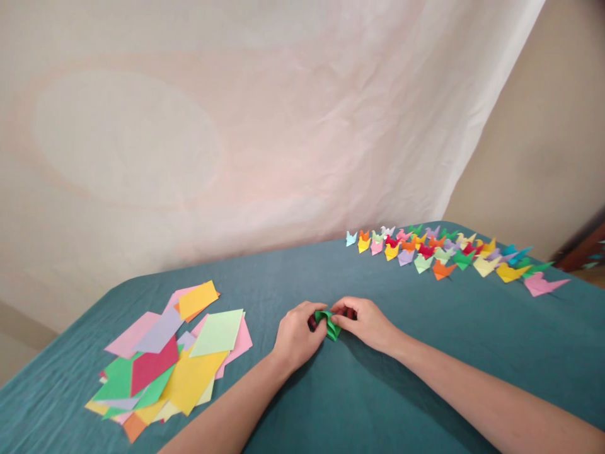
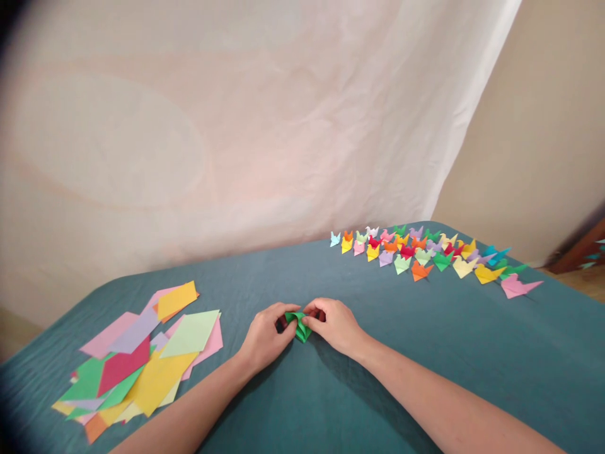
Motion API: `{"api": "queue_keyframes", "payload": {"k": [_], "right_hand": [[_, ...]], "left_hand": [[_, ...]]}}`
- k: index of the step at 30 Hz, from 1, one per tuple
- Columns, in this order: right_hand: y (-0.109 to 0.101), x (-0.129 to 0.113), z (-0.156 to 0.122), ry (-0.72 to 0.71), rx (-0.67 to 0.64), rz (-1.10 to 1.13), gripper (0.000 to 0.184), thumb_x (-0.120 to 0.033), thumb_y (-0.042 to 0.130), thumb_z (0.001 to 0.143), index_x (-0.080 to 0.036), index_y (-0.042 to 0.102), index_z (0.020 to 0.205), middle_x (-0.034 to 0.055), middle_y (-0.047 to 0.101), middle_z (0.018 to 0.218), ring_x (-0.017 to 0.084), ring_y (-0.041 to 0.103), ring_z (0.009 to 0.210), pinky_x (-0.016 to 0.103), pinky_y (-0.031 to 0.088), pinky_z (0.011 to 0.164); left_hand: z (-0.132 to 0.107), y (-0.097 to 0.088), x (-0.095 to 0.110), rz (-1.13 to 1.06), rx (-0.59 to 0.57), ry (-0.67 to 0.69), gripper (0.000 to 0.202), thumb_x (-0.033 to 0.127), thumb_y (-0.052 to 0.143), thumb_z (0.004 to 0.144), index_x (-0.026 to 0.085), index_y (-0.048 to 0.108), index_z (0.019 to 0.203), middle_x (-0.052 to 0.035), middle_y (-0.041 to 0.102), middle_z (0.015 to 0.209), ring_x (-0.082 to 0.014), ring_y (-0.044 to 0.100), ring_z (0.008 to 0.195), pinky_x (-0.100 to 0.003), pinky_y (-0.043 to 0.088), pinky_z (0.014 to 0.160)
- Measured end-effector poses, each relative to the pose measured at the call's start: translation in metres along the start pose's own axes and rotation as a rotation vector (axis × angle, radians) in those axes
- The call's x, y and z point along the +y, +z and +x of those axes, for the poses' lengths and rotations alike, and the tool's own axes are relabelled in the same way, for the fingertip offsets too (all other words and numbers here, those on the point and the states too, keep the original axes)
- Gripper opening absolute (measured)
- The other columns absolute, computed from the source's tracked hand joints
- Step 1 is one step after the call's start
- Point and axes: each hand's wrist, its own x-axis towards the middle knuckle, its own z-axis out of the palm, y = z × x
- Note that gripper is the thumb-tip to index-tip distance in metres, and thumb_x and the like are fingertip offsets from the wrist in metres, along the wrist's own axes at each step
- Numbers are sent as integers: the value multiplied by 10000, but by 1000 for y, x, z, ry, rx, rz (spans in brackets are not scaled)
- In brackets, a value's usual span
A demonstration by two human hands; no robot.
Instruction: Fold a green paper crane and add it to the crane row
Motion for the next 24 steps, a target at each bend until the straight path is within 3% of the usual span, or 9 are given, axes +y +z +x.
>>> {"api": "queue_keyframes", "payload": {"k": [3, 9, 24], "right_hand": [[1, 1, 0, 7, 3, 4, 159, -302, 590, 757, -204, 684, 839, 5, 657, 675, 132, 545, 567, 229, 386, 526], [1, -1, 0, 4, 15, -5, 151, -289, 589, 748, -199, 686, 820, 5, 657, 679, 132, 547, 576, 226, 386, 527], [0, -1, -2, -18, -7, -62, 145, -226, 564, 760, -188, 680, 838, 1, 642, 704, 118, 532, 593, 220, 374, 552]], "left_hand": [[-2, -2, 4, -8, 1, 26, 271, 226, 504, 784, 221, 623, 1027, -3, 631, 850, -130, 559, 712, -229, 432, 681], [0, -3, 5, -45, 8, -22, 294, 415, 480, 847, 215, 651, 978, -8, 637, 817, -129, 558, 679, -233, 429, 658], [2, -3, -1, -108, 8, 43, 233, 328, 497, 862, 226, 670, 980, -16, 641, 817, -136, 571, 719, -227, 431, 676]]}}
